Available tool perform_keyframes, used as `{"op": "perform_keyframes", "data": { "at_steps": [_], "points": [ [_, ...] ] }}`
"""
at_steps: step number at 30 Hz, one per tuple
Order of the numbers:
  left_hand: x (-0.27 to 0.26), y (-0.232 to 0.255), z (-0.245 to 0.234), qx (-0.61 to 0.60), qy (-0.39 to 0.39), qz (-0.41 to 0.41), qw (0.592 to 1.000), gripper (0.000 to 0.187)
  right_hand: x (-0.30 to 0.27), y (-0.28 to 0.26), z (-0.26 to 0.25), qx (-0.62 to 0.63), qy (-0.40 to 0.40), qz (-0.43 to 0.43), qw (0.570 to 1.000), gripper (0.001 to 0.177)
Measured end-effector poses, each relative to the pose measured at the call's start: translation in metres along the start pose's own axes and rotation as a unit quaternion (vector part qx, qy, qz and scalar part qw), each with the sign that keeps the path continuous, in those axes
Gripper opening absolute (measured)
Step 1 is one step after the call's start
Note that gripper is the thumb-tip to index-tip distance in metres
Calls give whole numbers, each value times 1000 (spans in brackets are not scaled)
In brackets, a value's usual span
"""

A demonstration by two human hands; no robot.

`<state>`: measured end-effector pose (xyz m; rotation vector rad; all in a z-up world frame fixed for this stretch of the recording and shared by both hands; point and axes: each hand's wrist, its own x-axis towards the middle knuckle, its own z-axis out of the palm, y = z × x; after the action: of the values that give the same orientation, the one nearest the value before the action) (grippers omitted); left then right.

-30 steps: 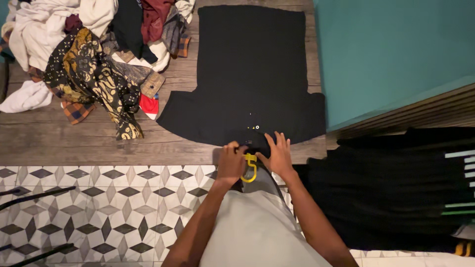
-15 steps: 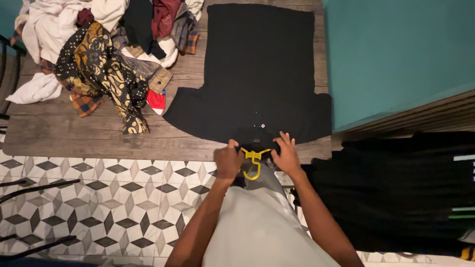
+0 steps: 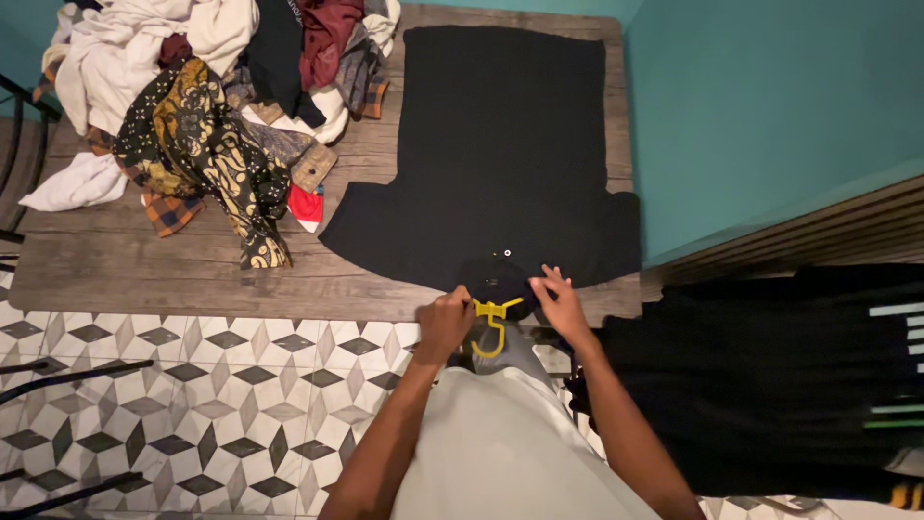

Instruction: The person folds a black polo shirt on a wooden table, then places it on a yellow hanger and hangs it on a clothing rack. The person repeats the process with a second black t-shirt, folding it and hanging it on the rack.

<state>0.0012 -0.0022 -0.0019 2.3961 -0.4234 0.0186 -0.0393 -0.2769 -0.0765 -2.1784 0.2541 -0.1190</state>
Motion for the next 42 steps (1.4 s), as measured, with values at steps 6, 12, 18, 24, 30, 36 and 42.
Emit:
{"op": "perform_keyframes", "data": {
  "at_steps": [6,12,18,24,30,36,42],
  "points": [
    [2,7,16,-53,56,136,988,8,-1,-33,-17,21,68,-43,997,22],
    [15,32,13,-29,0,185,982,29,-42,-129,-9,-139,141,26,980,50],
    [45,48,21,18,-18,319,947,49,-61,-92,27,-66,192,45,978,30],
    [92,48,57,41,-177,309,934,22,-56,-10,53,238,174,255,921,11],
    [135,40,83,19,-301,208,931,25,-54,17,53,565,137,292,759,9],
    [123,54,89,8,-147,213,966,19,-42,27,43,507,112,312,796,10],
    [83,73,63,-17,100,169,980,19,-26,26,46,477,139,390,776,8]
  ]
}}
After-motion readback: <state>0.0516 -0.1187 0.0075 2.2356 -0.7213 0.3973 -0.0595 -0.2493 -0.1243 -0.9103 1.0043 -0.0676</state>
